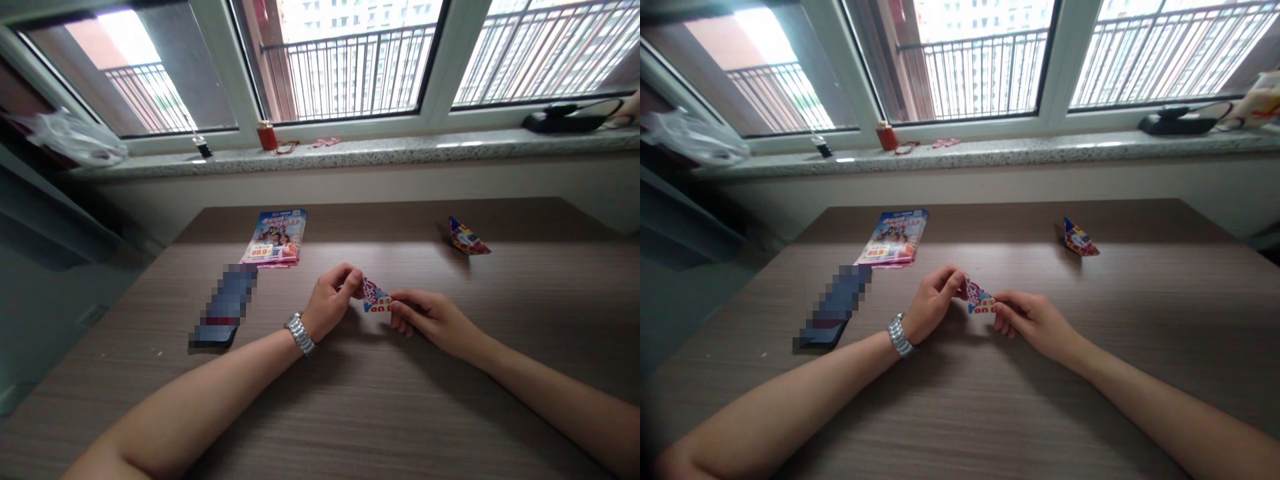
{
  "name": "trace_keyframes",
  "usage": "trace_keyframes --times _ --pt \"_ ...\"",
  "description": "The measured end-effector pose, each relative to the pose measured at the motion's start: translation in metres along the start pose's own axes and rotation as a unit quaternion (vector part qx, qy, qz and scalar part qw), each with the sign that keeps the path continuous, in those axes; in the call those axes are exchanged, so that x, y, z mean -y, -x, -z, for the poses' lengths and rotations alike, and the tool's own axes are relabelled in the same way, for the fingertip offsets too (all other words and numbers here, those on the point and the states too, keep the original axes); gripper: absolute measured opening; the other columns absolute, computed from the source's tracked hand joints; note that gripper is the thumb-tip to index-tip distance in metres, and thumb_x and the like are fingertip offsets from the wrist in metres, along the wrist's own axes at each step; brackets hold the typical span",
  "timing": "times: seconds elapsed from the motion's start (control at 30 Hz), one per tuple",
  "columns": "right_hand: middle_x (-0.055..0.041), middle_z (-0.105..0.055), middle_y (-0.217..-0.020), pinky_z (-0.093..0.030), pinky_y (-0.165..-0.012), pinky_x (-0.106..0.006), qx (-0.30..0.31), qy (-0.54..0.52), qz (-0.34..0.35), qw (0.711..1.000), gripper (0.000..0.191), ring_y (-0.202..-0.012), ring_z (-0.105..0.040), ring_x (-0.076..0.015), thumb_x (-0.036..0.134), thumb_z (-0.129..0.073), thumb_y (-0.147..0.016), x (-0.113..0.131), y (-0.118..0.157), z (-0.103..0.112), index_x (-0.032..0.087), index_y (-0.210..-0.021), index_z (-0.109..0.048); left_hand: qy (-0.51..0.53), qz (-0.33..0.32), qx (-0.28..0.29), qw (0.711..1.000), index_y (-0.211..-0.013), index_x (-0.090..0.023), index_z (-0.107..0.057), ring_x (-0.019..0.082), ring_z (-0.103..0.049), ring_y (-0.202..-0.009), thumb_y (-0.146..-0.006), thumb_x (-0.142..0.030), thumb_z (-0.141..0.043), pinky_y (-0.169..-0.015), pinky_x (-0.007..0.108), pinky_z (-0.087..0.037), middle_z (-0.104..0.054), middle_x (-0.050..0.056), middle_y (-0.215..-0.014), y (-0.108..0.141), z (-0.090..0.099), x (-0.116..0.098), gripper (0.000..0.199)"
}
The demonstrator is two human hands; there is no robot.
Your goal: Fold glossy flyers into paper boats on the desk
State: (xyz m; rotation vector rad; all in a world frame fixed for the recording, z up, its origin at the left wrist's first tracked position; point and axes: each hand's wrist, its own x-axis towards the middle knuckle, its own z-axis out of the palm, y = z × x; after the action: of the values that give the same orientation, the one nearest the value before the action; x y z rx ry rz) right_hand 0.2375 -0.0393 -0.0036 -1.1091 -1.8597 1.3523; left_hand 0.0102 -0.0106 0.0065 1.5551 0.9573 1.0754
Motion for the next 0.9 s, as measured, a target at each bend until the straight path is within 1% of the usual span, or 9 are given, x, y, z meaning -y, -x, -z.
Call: trace_keyframes --times 0.1,0.17,0.27,0.37,0.67,0.9 --pt "-0.002 -0.069 -0.076 -0.053 -0.061 -0.024 -0.012 -0.012 -0.007 1.0 0.031 -0.064 -0.063 -0.0115 0.044 -0.05 -0.099 -0.0002 -0.0003 0.0009 0.017 -0.103 -0.065 -0.028 0.003 0.06 0.998 -0.092 -0.015 -0.062 0.013 -0.064 -0.077 -0.091 -0.047 -0.062 -0.068 0.021 -0.052 -0.067 0.003 -0.084 0.0018 -0.0018 -0.0029 0.031" --pt "-0.002 -0.069 -0.076 -0.053 -0.06 -0.024 -0.013 -0.014 -0.009 1.0 0.031 -0.064 -0.063 -0.0118 0.044 -0.05 -0.099 -0.0008 -0.0006 0.0008 0.017 -0.104 -0.065 -0.044 0.002 0.082 0.996 -0.094 -0.016 -0.062 0.013 -0.064 -0.078 -0.088 -0.043 -0.068 -0.067 0.02 -0.051 -0.068 0.003 -0.086 0.0027 -0.0033 -0.0031 0.028" --pt "-0.0016 -0.068 -0.074 -0.052 -0.059 -0.025 -0.011 -0.009 -0.01 1.0 0.032 -0.061 -0.063 -0.0119 0.044 -0.05 -0.099 -0.0014 -0.0011 0.0 0.016 -0.108 -0.064 -0.071 -0.008 0.08 0.994 -0.092 -0.016 -0.062 0.012 -0.062 -0.076 -0.09 -0.038 -0.066 -0.069 0.021 -0.05 -0.066 0.002 -0.083 0.0027 -0.0045 -0.0005 0.023" --pt "-0.002 -0.068 -0.075 -0.053 -0.06 -0.025 -0.009 -0.015 -0.011 1.0 0.033 -0.063 -0.063 -0.0123 0.045 -0.05 -0.099 -0.0017 -0.0012 -0.0007 0.016 -0.108 -0.063 -0.079 -0.016 0.077 0.994 -0.093 -0.016 -0.063 0.012 -0.062 -0.077 -0.091 -0.035 -0.065 -0.071 0.021 -0.05 -0.066 0.001 -0.084 0.002 -0.004 0.0018 0.02" --pt "-0.0023 -0.068 -0.078 -0.054 -0.062 -0.026 -0.01 -0.017 0.005 1.0 0.032 -0.066 -0.063 -0.0128 0.045 -0.05 -0.099 -0.0015 -0.0007 -0.0016 0.018 -0.107 -0.063 -0.078 -0.017 0.08 0.994 -0.092 -0.016 -0.062 0.012 -0.062 -0.077 -0.091 -0.034 -0.065 -0.072 0.022 -0.05 -0.067 0.001 -0.084 0.0022 -0.0027 -0.0013 0.019" --pt "-0.0026 -0.067 -0.078 -0.055 -0.063 -0.027 -0.005 -0.009 -0.001 1.0 0.034 -0.067 -0.063 -0.0132 0.047 -0.049 -0.099 -0.0017 -0.0007 -0.0015 0.017 -0.107 -0.063 -0.077 -0.013 0.081 0.994 -0.091 -0.016 -0.062 0.012 -0.061 -0.075 -0.09 -0.035 -0.065 -0.071 0.022 -0.05 -0.066 0.001 -0.083 0.0018 -0.0027 -0.0012 0.02"
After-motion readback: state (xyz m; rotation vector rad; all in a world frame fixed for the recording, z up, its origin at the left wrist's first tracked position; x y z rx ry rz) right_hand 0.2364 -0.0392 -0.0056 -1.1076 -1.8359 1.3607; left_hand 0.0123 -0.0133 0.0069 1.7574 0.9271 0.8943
